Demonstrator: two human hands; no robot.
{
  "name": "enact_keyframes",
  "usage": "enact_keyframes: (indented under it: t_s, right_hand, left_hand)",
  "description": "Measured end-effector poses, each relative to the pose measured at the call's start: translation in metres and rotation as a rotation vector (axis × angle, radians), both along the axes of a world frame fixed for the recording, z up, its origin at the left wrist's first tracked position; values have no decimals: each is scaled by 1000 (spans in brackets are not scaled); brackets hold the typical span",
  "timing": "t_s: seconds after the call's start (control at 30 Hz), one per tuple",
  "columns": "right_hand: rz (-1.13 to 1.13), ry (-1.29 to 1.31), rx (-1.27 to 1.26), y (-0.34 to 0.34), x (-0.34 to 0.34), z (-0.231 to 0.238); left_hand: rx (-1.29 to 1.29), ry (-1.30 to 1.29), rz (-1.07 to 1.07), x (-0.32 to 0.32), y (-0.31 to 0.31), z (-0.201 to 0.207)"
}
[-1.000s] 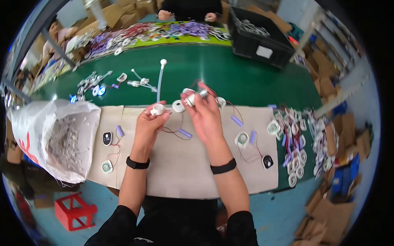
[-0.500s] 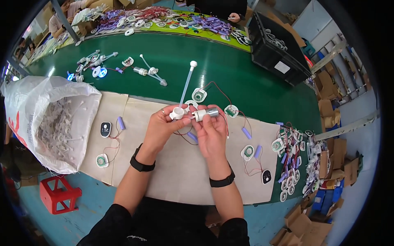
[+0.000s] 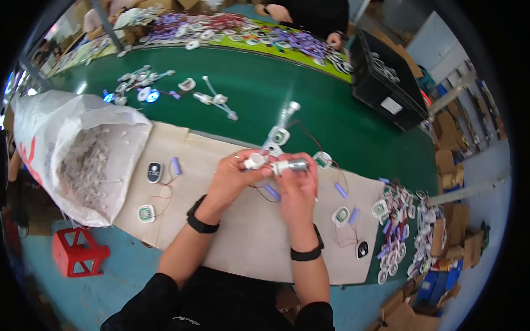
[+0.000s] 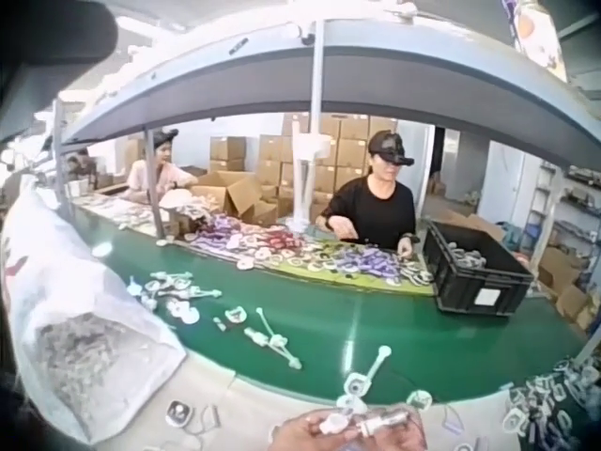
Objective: The person assembles electronic components by joining motors to plastic tubes and connecting them to circuit boards before arranging the units on the table. Finally, they pick up a bottle and unscrew its cap to take a drink.
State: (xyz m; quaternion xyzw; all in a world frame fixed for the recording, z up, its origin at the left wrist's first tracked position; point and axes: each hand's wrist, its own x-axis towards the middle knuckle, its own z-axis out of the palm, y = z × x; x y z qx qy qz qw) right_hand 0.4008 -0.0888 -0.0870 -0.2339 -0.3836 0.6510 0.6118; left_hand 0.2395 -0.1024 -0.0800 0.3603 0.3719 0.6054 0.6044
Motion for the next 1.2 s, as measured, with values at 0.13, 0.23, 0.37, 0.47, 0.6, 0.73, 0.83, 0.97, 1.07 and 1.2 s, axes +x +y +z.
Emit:
enact_keyframes:
  t_s: [0.13,0.23,0.37,0.47,0.6,0.73,0.83,0.97,1.07,1.2]
  right_hand:
    - [-49,-125,114,-3,6,-1]
    - [-6,-48,54,-6,-1,3]
    - [-14,-89,64,-6,-3,-1]
    - [-1,-43,61,-7,-1,-5]
    - [-13,-115,156,-12,0,4]
    - [-28,-232,131,-3,18,11]
    - [-222,-255,120,-2,7,33]
    - [-286,-279,166,2,45,26]
    - [-388,-283,205,2,66,40]
    - [-402,-384,140,-8,87,65]
  left_hand:
    - [26,-36,-16,5,-1,-1]
    - [-28,-45,-22,1,-2,-2]
    - [12,-33,8,3,-2,-4]
    - [16,-40,-35,4,-3,-5]
    - [44,49,11,8,-6,-4]
    - [35,-32,-107,14,-3,3]
    - [28,19,-187,23,-11,7]
    - [105,31,-286,44,-19,1]
    - [240,503,-341,31,-26,12]
    - [132,830,162,-34,-6,17]
